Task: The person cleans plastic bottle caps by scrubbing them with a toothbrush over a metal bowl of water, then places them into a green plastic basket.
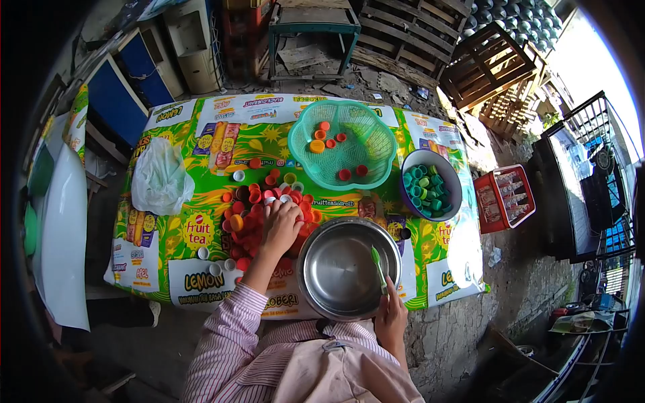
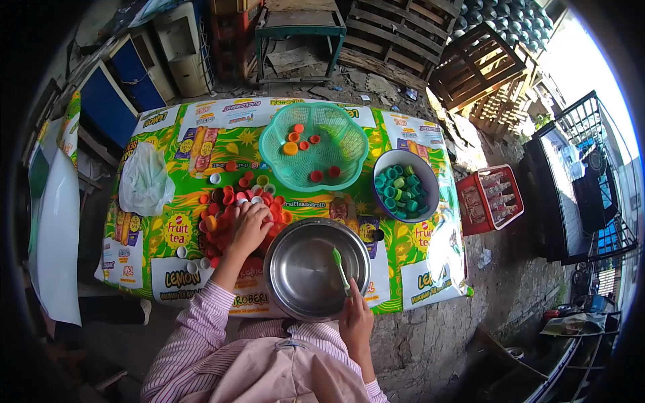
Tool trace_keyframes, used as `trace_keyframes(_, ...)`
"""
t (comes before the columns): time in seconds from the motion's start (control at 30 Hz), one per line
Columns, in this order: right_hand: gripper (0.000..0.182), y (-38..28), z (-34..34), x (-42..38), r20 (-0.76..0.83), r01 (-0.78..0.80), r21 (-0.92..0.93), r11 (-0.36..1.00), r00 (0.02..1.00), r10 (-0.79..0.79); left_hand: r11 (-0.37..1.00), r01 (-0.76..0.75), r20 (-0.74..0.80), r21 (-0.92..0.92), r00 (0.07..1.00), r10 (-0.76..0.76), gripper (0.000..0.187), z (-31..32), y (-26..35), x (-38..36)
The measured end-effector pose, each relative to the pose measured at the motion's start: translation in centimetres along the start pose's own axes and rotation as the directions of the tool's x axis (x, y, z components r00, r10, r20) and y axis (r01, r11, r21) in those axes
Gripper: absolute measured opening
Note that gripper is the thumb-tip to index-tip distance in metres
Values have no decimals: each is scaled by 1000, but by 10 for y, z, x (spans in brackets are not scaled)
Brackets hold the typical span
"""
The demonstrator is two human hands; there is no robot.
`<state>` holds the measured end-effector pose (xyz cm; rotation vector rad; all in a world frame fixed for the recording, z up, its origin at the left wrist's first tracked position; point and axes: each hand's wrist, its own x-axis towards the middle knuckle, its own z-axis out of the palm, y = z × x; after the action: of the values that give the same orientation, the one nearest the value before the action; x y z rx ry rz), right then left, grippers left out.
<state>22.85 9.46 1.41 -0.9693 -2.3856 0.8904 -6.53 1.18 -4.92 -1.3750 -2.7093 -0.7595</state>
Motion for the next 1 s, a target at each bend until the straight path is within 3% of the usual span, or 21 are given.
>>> trace_keyframes(0.1, 43, 4, -2, 2, -47, 18, -3, 1000, 999, -18, 996, 12, -138, -90, 990, -25, 23, -21, 5, -4)
trace_keyframes(0.17, 43, 10, -2, 4, -42, 8, -4, 1000, 999, -8, 946, 15, -273, -325, 956, -109, 32, -35, 21, -9)
trace_keyframes(0.2, 44, 12, -2, 7, -62, 47, -5, 999, 997, -47, 946, 19, -271, -323, 956, -112, 32, -40, 28, -13)
trace_keyframes(0.27, 44, 14, -4, 9, -76, 85, -3, 996, 993, -85, 966, 19, -227, -256, 971, -80, 40, -46, 45, -30)
trace_keyframes(0.37, 45, 16, -10, 12, 17, 48, 15, 999, 999, -48, 949, 8, -33, -315, 999, -19, 41, -42, 72, -51)
trace_keyframes(0.43, 46, 20, -14, 15, 73, 55, 86, 995, 995, -61, 928, -135, 34, -347, 987, 156, 42, -27, 85, -62)
trace_keyframes(0.47, 47, 28, -14, 17, 61, 101, 103, 989, 992, -108, 924, -89, 121, -372, 982, 144, 42, -16, 91, -67)
trace_keyframes(0.57, 39, 36, -30, 24, 201, 32, 96, 995, 978, -51, 939, 10, 239, -343, 968, 77, 40, 14, 104, -75)
trace_keyframes(0.6, 39, 40, -33, 27, 209, 39, 98, 994, 976, -59, 970, 24, 272, -243, 961, 45, 37, 16, 111, -75)
trace_keyframes(0.7, 45, 50, -43, 34, 135, 178, 138, 974, 971, -196, 985, 62, 296, -162, 955, -11, 36, 27, 119, -78)
trace_keyframes(0.73, 45, 51, -49, 35, 166, 152, 147, 977, 970, -175, 992, 30, 202, -123, 979, -5, 33, 31, 122, -80)
trace_keyframes(1.0, 44, 79, -67, 40, 274, 147, 161, 976, 944, -187, 992, 127, 180, 3, 976, -125, 31, 40, 130, -87)
